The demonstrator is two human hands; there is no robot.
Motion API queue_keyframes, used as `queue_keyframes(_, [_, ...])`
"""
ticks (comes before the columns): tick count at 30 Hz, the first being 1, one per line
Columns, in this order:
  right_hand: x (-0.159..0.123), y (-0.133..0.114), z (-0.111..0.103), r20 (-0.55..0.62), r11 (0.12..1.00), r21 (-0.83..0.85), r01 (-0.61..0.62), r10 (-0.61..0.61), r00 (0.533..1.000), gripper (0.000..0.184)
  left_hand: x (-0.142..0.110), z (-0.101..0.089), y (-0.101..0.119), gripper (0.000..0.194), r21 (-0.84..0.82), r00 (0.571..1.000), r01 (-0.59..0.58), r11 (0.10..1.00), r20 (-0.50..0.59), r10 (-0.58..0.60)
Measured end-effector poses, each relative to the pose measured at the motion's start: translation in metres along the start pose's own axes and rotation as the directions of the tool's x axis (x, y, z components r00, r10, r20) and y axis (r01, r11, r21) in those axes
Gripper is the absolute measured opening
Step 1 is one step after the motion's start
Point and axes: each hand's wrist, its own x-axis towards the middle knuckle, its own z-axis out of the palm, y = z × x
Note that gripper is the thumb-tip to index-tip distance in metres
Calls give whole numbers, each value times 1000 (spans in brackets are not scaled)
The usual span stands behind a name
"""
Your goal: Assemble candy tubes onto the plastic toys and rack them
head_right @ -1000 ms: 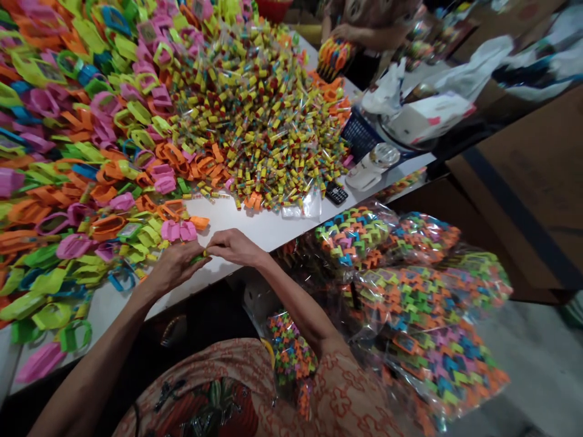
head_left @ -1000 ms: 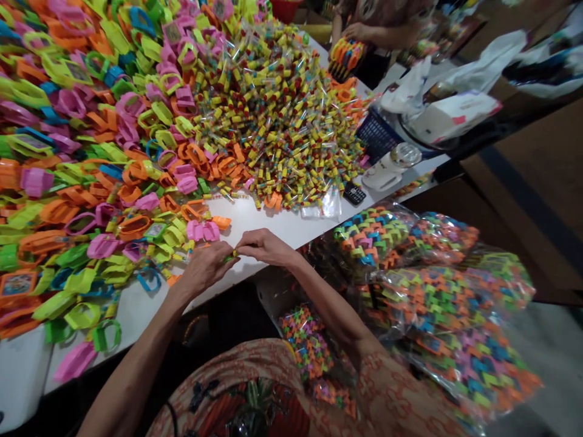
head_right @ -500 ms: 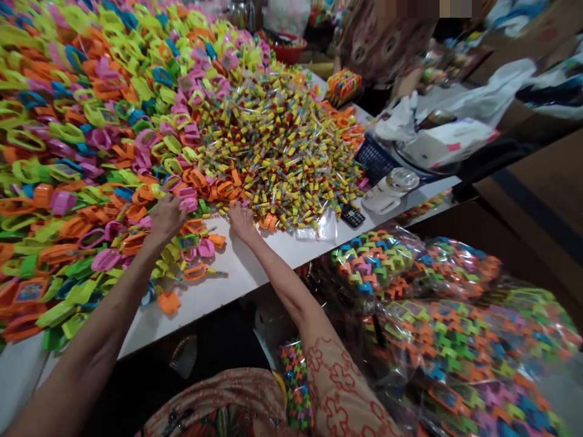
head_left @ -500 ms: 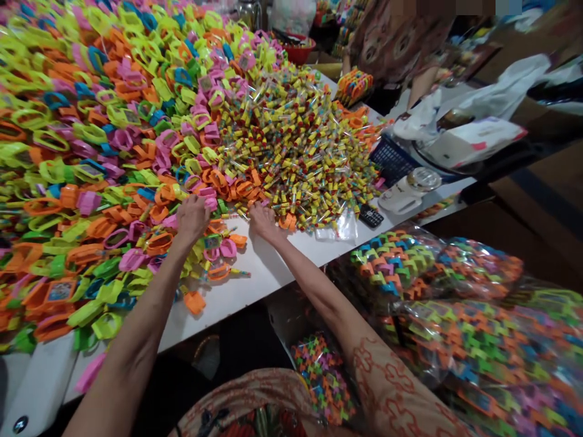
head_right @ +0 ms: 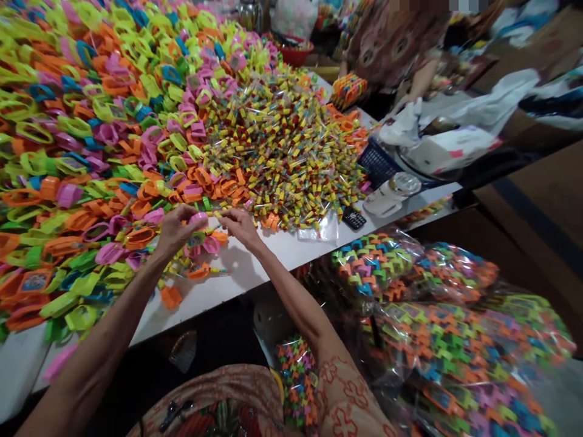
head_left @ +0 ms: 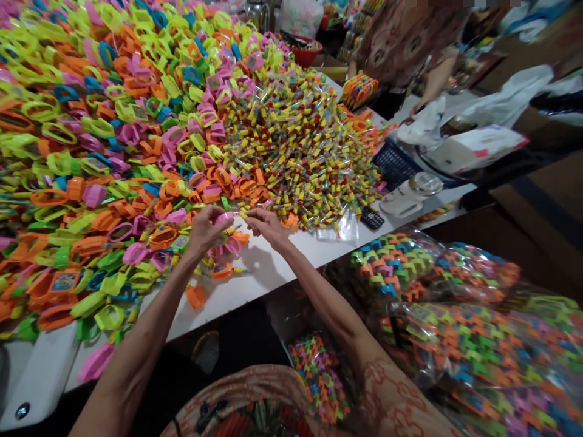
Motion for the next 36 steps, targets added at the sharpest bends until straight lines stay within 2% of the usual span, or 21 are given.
queue_keyframes(3, [-20, -9, 6, 67, 994, 72, 76, -81, 994, 35, -31, 3, 13, 31, -59, 999, 14, 998, 31, -12])
queue_keyframes(8, [-41, -19, 2, 146, 994, -43, 102, -95, 985, 36, -54, -1, 16, 27, -7, 998, -55, 998, 32, 55])
queue_keyframes(14, [-48, -15, -1, 156, 958, -179, 224, -197, 968, 32, -60, -7, 9, 23, 94, 991, -121, 988, 65, 116])
queue_keyframes(20, [-51, -14, -3, 175, 936, -218, 276, -241, 955, 33, -62, -6, 2, 21, 93, 984, -158, 983, 102, 148])
queue_keyframes(24, [-54, -11, -3, 177, 923, -251, 291, -251, 951, 25, -63, -5, 2, 18, 141, 976, -174, 975, 155, 152])
queue_keyframes(31, [-56, -10, -9, 234, 905, -268, 330, -271, 933, 21, -64, -1, -5, 26, 185, 953, -232, 955, 242, 184])
queue_keyframes(34, [-59, -11, -13, 295, 920, -248, 304, -227, 928, 25, -68, 3, -12, 29, 219, 920, -304, 927, 320, 226])
queue_keyframes(36, [-63, -12, -15, 352, 929, -235, 286, -192, 916, 29, -74, 2, -13, 25, 236, 867, -379, 895, 429, 254])
